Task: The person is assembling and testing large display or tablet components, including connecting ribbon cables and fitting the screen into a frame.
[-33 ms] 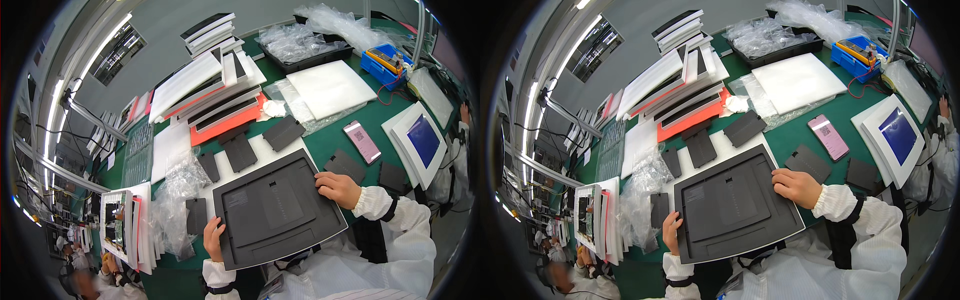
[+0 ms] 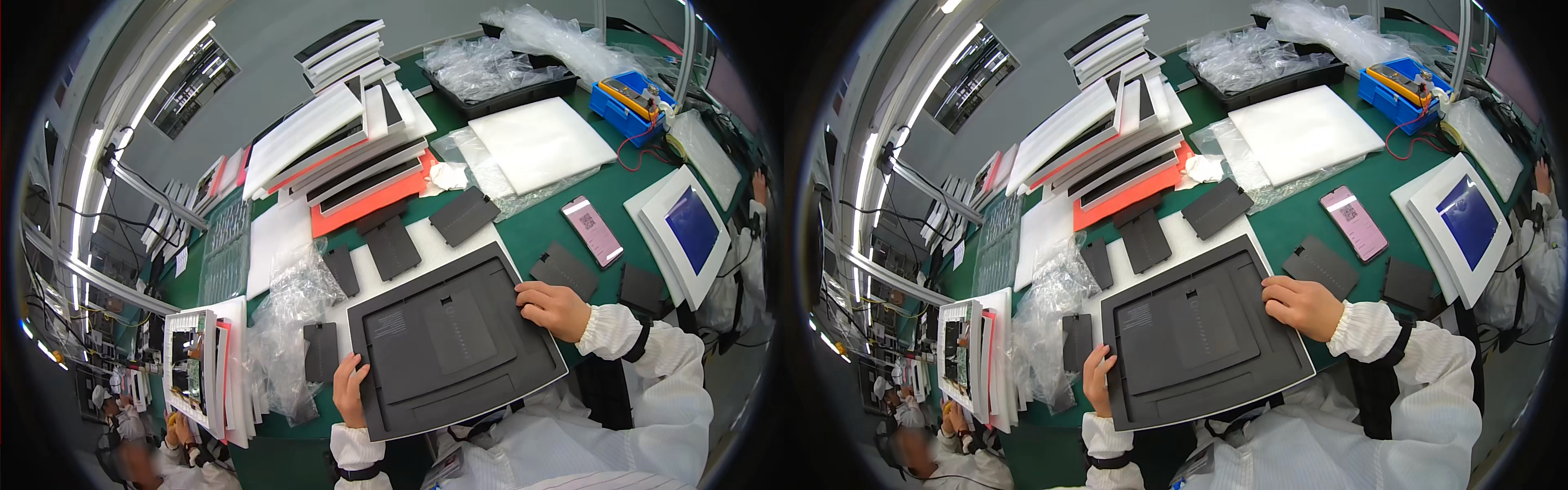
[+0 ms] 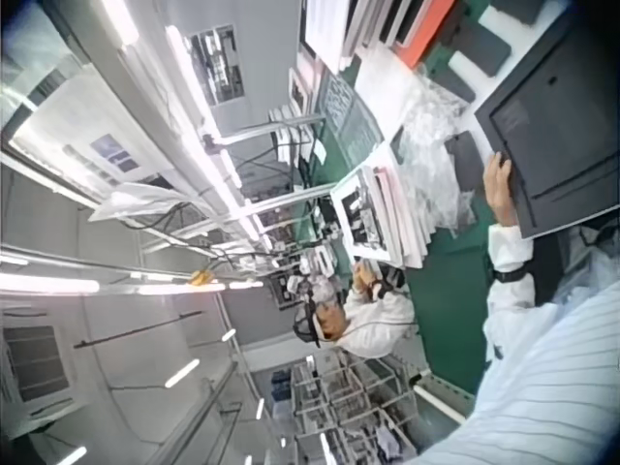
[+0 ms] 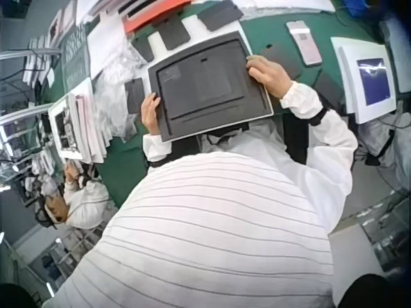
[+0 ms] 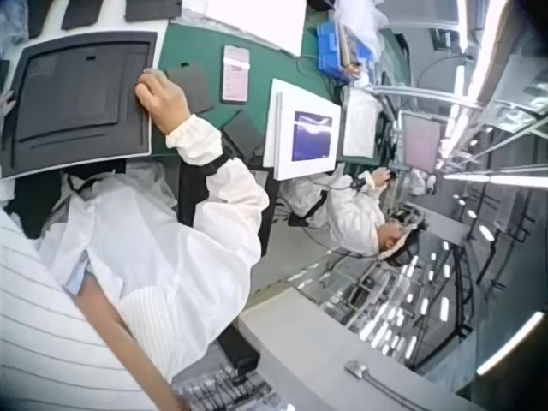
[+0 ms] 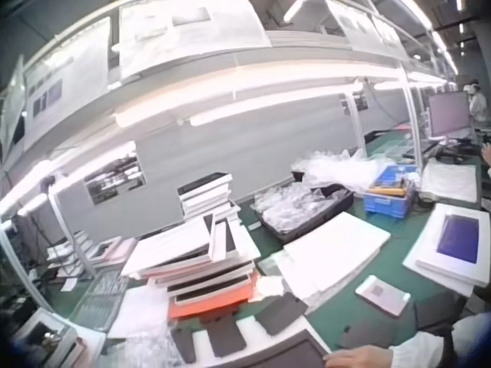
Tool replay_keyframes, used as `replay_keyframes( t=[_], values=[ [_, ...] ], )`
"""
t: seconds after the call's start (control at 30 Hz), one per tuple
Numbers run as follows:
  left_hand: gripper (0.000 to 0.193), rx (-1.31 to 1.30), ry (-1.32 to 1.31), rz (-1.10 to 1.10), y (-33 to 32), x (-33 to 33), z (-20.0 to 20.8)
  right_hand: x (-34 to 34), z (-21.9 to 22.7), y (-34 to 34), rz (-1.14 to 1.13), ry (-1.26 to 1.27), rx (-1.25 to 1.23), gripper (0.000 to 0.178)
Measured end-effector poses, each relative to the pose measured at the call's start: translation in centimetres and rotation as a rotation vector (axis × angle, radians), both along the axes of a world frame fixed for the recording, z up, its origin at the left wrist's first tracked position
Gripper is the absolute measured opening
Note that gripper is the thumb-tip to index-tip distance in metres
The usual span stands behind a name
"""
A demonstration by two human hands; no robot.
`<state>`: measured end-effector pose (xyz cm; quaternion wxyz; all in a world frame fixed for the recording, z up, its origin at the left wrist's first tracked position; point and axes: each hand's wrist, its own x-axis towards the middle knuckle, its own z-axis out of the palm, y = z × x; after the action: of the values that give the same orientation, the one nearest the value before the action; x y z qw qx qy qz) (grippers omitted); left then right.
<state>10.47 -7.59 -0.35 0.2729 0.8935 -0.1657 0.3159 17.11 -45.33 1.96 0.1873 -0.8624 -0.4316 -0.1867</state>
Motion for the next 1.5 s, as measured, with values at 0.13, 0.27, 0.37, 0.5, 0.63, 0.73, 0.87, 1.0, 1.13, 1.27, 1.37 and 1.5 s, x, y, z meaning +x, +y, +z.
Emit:
replay_keyframes(
  t=[0.13, 0.27, 0.37, 0.5, 0.63, 0.73, 0.87, 1.0, 1.13, 1.27, 1.37, 1.5],
  values=[
    [0.022, 0.13, 0.066, 0.079, 0.4, -0.2, 0.4, 0.1, -0.3, 0.2, -0.006, 0.009, -0.043, 0.013],
    [0.027, 0.028, 0.016, 0.245, 0.7, -0.5, 1.5, -0.3, -0.4, 0.4, -0.029, 0.052, -0.137, 0.013],
    [0.019, -0.059, 0.177, 0.038, -2.5, -1.9, 3.9, -0.1, 1.1, 0.6, 0.016, 0.083, -0.281, 0.012],
    [0.023, -0.032, 0.44, -0.363, -8.1, -4.4, 4.0, 1.0, 2.3, 1.1, 0.143, 0.048, -0.545, 0.012],
    [0.028, 0.006, 0.519, -0.394, -10.6, -5.4, 2.7, 1.8, 4.2, 1.4, 0.192, 0.053, -0.575, 0.012],
    [0.029, 0.029, 0.479, -0.328, -11.0, -5.8, 2.7, 1.9, 6.8, 1.3, 0.24, 0.087, -0.538, 0.012],
    [0.031, -0.096, 0.289, -0.284, -10.5, -6.7, 2.6, 1.3, 10.7, 1.3, 0.185, 0.19, -0.079, 0.02],
    [0.032, -0.236, 0.128, -0.162, -9.2, -7.3, 4.2, 1.4, 10.9, 1.2, -0.003, 0.203, 0.439, 0.035],
    [0.019, -0.641, -0.001, 0.161, -7.3, -9.4, 3.0, 1.0, 8.9, 2.1, -0.032, 0.268, 0.503, 0.039],
    [0.07, -0.714, -0.013, 0.286, -6.2, -10.3, 3.8, 0.9, 7.4, 2.8, 0.012, 0.339, 0.506, 0.039],
    [0.069, -0.782, -0.057, 0.284, -5.1, -10.8, 3.8, 1.1, 6.9, 3.2, -0.013, 0.382, 0.484, 0.039],
    [0.067, -0.874, -0.112, 0.272, -4.8, -10.8, 4.1, 1.1, 6.6, 4.4, -0.004, 0.44, 0.43, 0.038]
  ],
)
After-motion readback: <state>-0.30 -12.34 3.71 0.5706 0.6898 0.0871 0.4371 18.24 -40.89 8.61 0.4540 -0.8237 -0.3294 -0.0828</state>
